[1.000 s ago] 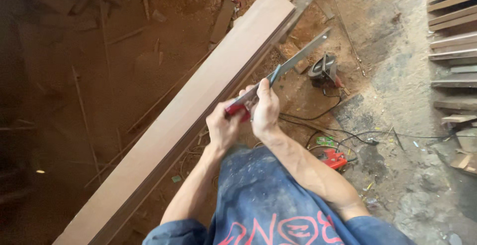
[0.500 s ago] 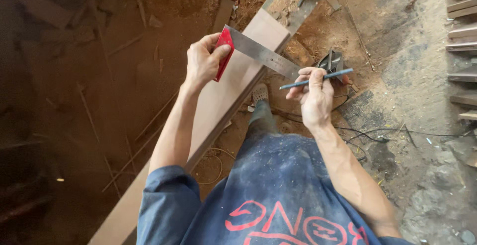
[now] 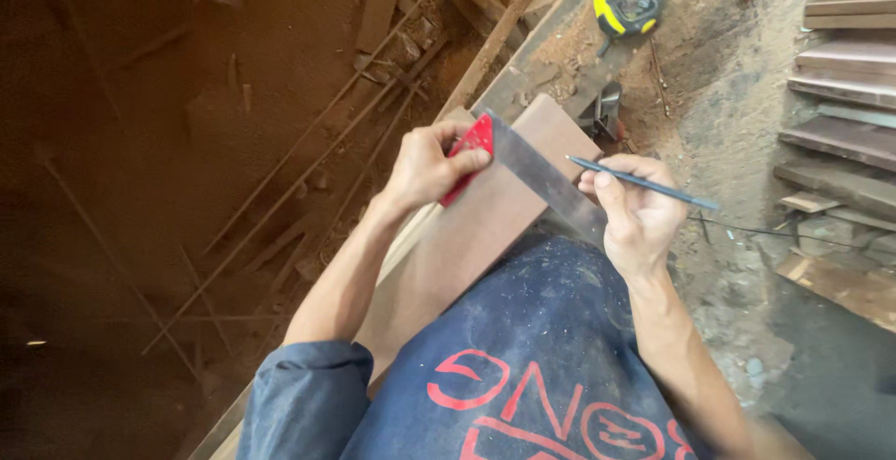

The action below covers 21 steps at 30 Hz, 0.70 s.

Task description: The person measures and marks a long wooden plank with a square and pencil, then uses a circular saw to cut the plank. The person handles the plank multiple times, repositioning it for cutting and marking.

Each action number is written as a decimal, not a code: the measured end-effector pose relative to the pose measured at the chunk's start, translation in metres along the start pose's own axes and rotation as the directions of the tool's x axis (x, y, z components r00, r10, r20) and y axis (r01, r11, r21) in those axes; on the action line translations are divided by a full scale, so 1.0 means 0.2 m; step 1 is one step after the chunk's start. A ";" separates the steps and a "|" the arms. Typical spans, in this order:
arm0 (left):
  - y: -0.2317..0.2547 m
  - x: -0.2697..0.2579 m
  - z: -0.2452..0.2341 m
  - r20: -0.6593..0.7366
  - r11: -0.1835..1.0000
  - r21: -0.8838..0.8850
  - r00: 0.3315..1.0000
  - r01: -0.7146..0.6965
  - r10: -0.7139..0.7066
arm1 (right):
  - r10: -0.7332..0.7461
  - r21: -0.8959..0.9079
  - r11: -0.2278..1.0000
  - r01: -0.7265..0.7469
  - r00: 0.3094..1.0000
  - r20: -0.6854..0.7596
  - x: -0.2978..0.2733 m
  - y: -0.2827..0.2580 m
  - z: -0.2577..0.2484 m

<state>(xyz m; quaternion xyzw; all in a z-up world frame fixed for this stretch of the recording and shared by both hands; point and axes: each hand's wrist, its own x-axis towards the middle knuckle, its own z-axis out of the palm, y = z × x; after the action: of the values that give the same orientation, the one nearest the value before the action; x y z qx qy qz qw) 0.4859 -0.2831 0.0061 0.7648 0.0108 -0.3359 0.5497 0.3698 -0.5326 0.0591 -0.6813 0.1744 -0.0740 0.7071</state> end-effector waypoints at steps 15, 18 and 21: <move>0.07 0.00 0.02 0.005 1.000 -0.022 1.000 0.004 -0.004 | -0.066 -0.408 0.906 0.109 0.991 0.116 0.12 -0.08 0.17; 0.08 0.01 0.02 -0.013 0.998 -0.024 0.998 -0.055 0.054 | -0.066 -0.454 0.883 0.120 0.989 0.134 0.14 -0.09 0.17; 0.08 0.01 0.02 -0.014 0.999 -0.025 0.999 -0.047 0.047 | -0.061 -0.468 0.875 0.123 0.987 0.146 0.15 -0.09 0.18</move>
<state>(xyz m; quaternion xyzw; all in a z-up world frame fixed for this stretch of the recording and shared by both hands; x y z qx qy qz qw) 0.4922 -0.2948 0.0180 0.7600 0.0007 -0.3177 0.5670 0.4123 -0.5109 0.0730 -0.8447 0.1093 -0.0191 0.5236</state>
